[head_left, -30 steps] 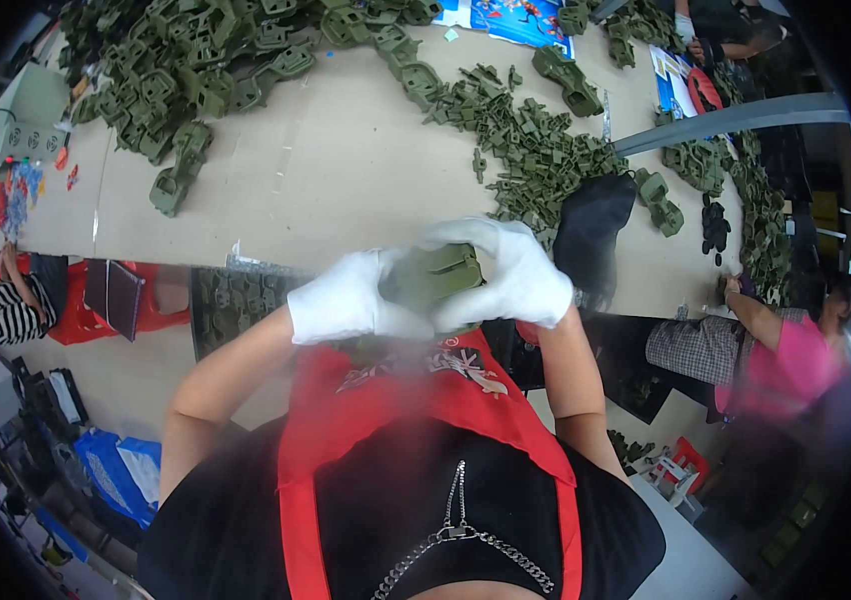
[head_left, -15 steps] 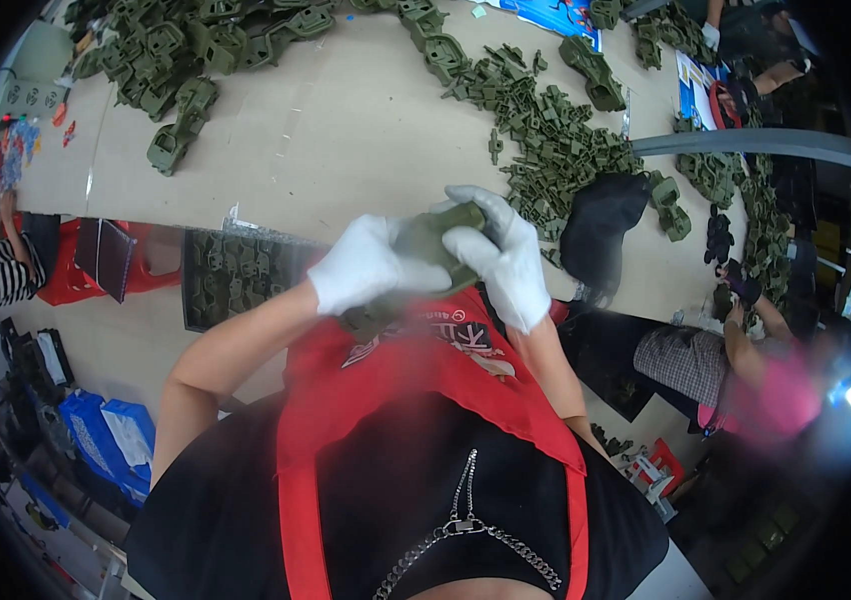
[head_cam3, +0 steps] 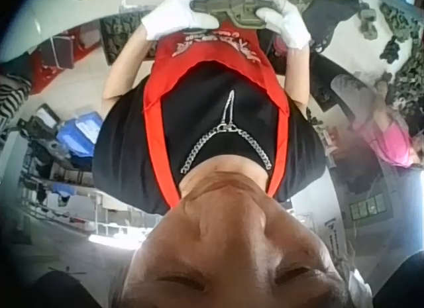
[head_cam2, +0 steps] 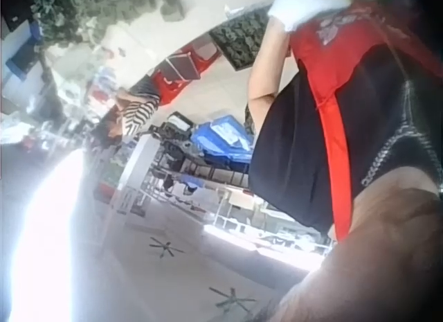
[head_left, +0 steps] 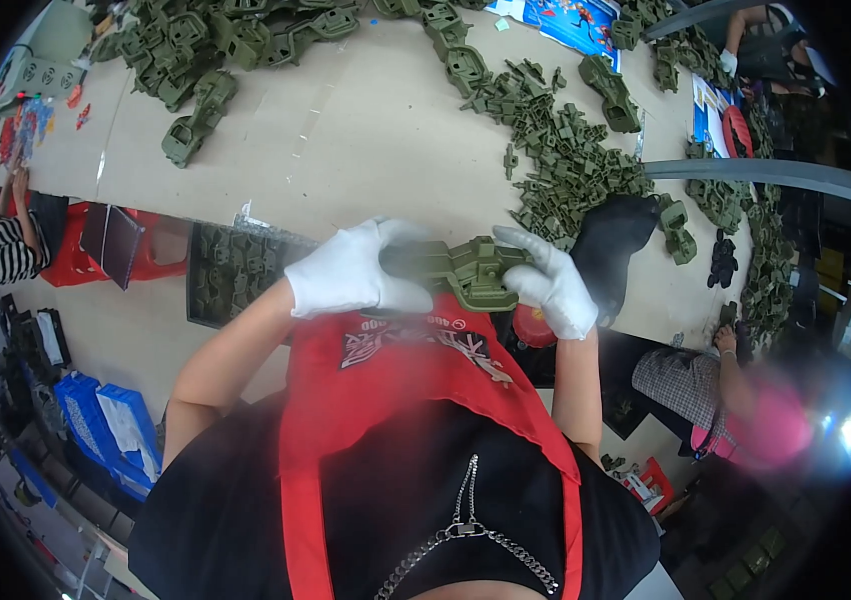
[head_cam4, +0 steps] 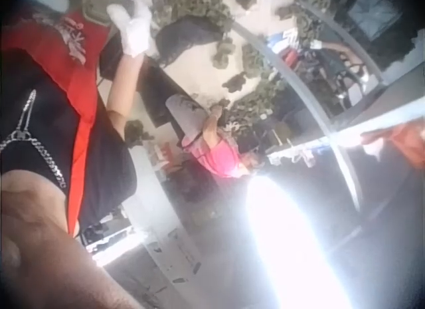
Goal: The person assembles green plastic toy tank parts by hand at a factory table.
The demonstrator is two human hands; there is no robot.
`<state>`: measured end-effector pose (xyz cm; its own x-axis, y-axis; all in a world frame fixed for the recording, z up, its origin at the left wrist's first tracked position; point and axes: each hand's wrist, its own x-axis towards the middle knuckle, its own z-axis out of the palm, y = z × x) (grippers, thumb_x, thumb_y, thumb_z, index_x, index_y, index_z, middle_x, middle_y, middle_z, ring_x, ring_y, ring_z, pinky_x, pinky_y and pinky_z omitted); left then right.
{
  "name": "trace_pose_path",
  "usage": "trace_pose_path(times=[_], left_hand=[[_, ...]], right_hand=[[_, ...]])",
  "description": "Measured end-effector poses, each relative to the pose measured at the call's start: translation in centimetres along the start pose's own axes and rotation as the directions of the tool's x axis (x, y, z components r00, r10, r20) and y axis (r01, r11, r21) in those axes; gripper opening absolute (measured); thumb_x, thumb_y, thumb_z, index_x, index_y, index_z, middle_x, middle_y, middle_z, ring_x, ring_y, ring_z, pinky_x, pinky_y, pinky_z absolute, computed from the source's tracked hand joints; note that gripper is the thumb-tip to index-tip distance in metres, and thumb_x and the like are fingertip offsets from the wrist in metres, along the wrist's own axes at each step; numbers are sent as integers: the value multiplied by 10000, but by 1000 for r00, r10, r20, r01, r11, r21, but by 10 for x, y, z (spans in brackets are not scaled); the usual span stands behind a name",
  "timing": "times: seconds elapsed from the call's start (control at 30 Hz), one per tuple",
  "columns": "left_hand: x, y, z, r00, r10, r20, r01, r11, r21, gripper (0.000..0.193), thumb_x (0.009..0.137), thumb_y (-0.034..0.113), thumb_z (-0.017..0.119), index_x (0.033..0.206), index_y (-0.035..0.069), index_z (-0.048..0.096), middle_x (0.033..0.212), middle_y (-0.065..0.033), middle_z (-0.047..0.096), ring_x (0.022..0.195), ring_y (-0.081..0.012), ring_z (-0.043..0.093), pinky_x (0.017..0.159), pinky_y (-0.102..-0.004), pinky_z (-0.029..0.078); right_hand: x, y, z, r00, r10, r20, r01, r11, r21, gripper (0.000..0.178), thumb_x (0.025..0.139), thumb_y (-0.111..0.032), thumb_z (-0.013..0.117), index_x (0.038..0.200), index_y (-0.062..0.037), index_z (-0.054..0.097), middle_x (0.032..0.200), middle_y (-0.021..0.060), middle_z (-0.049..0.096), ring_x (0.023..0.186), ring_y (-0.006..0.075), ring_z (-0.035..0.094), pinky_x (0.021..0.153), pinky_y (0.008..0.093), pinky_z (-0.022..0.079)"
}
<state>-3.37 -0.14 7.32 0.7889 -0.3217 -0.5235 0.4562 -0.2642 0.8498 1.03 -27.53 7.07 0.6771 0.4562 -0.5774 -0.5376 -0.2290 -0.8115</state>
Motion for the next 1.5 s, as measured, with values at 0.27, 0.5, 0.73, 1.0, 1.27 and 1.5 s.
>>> trace_pose_path(times=[0.27, 0.5, 0.73, 1.0, 1.27, 1.5], left_hand=[[48, 21, 3, 936, -80, 342, -31, 951, 307, 640, 619, 367, 811, 1071, -52, 640, 905, -144, 696, 784, -242, 654, 715, -335, 503], [89, -9, -1, 921, -141, 363, 72, 977, 199, 557, 654, 297, 811, 1087, -22, 664, 931, -168, 675, 911, -240, 635, 782, -313, 502], [12, -14, -6, 994, 82, -72, -103, 922, -372, 755, 748, 191, 776, 1383, -1, 416, 1318, -219, 512, 1219, -290, 503, 1012, -376, 422], [7, -24, 5, 999, -42, -20, 32, 936, -350, 593, 790, 130, 693, 1320, -25, 477, 1226, -136, 579, 1103, -202, 552, 961, -321, 443], [-1, -22, 3, 994, 91, 61, -90, 996, -23, 528, 800, 264, 682, 1261, 41, 551, 1118, -158, 660, 1040, -236, 621, 935, -341, 451], [-4, -14, 5, 997, 71, 6, -70, 994, -78, 576, 785, 259, 687, 1276, 5, 525, 1126, -186, 652, 1065, -257, 613, 924, -343, 459]], right_hand=[[6, -10, 35, 997, -51, -56, 55, 996, 73, 708, 587, 68, 788, 1256, 13, 563, 1117, 69, 631, 985, 141, 608, 879, 275, 478], [40, 25, 22, 997, 49, -67, -41, 993, 114, 474, 683, 47, 684, 1153, 57, 626, 968, 95, 687, 840, 131, 637, 796, 251, 504], [16, 62, -9, 971, -109, -212, 181, 916, 358, 425, 782, 30, 646, 1205, 45, 604, 1047, 91, 676, 892, 114, 632, 816, 254, 502], [19, -25, 50, 973, -231, 16, 204, 822, -532, 452, 859, -255, 612, 1242, -16, 579, 1053, 186, 680, 991, 296, 657, 900, 363, 493], [24, -26, 90, 985, -151, 87, 165, 650, -742, 415, 873, -180, 608, 1262, -39, 566, 984, 157, 685, 816, 199, 672, 732, 325, 536], [38, 0, 64, 969, -42, 245, 74, 990, -123, 570, 823, -27, 647, 1359, 10, 457, 1194, 126, 591, 1075, 180, 569, 927, 297, 467]])
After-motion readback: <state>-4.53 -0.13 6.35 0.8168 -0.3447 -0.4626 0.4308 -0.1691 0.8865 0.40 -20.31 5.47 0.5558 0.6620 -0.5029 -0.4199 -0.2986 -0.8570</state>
